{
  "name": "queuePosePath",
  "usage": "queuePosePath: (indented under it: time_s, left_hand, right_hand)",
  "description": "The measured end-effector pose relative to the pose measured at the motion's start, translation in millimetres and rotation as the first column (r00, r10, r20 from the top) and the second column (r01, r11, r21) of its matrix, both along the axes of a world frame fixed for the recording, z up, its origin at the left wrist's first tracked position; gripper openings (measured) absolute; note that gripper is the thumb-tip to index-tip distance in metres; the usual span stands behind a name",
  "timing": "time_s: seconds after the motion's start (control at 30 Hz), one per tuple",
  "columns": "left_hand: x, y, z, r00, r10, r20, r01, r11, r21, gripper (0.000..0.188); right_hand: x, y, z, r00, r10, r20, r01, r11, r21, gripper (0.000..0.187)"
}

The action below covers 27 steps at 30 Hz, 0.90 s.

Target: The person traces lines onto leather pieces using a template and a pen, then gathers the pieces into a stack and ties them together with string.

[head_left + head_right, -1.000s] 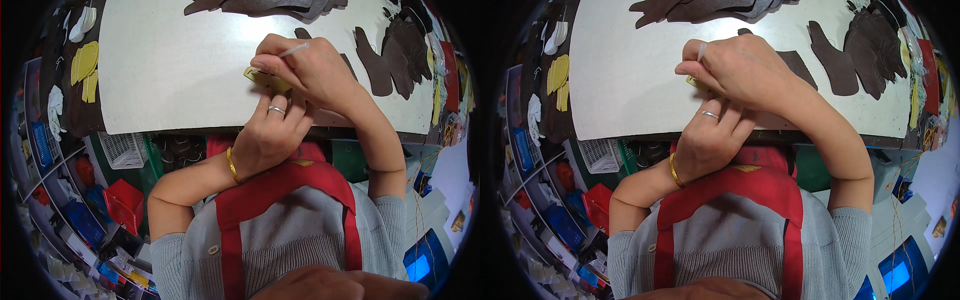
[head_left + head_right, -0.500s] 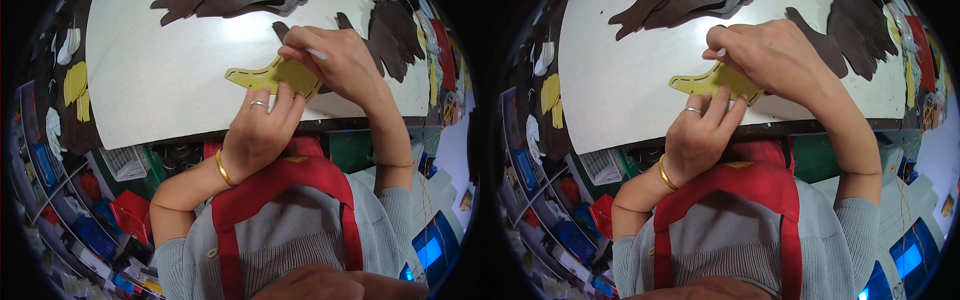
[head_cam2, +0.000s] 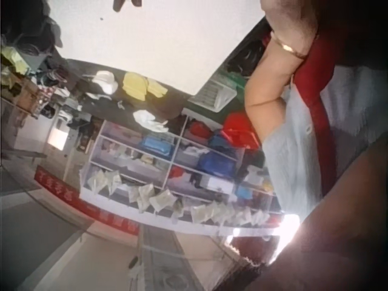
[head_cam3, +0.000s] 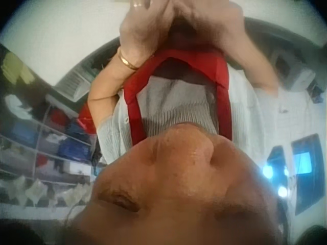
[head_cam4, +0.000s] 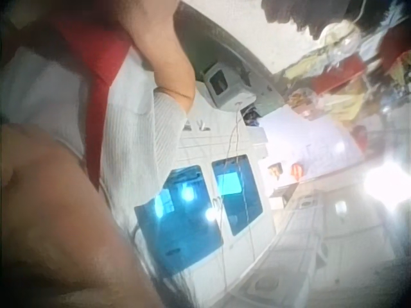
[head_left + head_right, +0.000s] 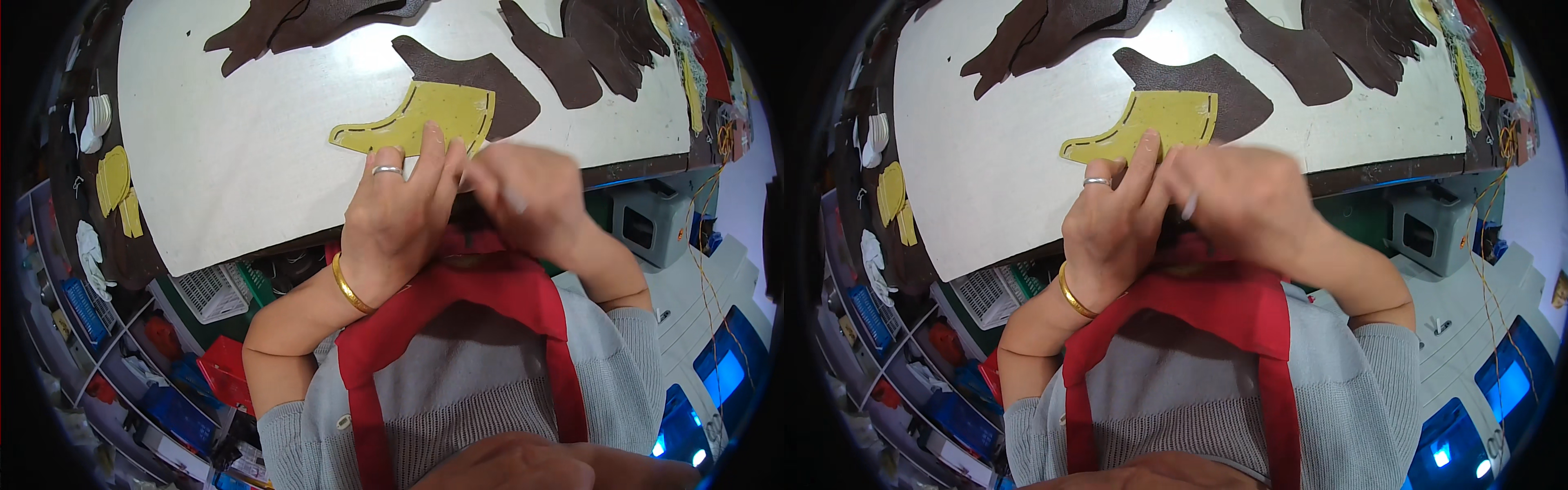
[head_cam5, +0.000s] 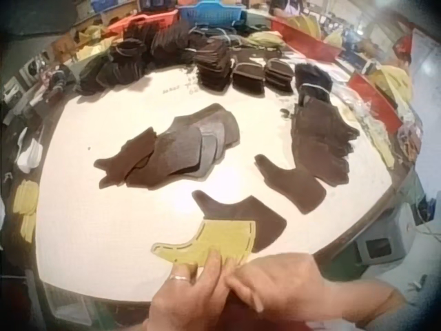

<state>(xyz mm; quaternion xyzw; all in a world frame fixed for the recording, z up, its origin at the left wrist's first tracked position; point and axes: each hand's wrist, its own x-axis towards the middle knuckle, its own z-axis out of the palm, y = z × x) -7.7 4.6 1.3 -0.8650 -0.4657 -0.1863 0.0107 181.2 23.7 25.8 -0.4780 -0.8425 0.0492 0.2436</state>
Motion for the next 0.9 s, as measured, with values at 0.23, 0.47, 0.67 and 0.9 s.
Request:
queuePosePath:
  time_s: [0.23, 0.47, 0.67, 0.9]
  left_hand:
    - [-5, 2, -3, 0.995, -0.018, -0.098, 0.026, 0.996, 0.083, 0.033]
    - [-5, 0, 1, 0.993, -0.050, -0.103, 0.060, 0.993, 0.102, 0.038]
    - [-9, 2, -6, 0.993, -0.082, -0.083, 0.094, 0.984, 0.152, 0.039]
    - [-9, 9, -3, 0.993, -0.117, -0.015, 0.118, 0.977, 0.179, 0.030]
  right_hand:
    - [34, 44, 18, 0.945, -0.295, -0.143, 0.233, 0.910, -0.342, 0.022]
    - [28, 33, 14, 0.916, -0.322, 0.238, 0.399, 0.792, -0.463, 0.039]
    - [67, 41, 8, 0.945, -0.323, -0.046, 0.283, 0.883, -0.375, 0.031]
    - [58, 65, 15, 0.928, -0.370, -0.043, 0.366, 0.927, -0.076, 0.033]
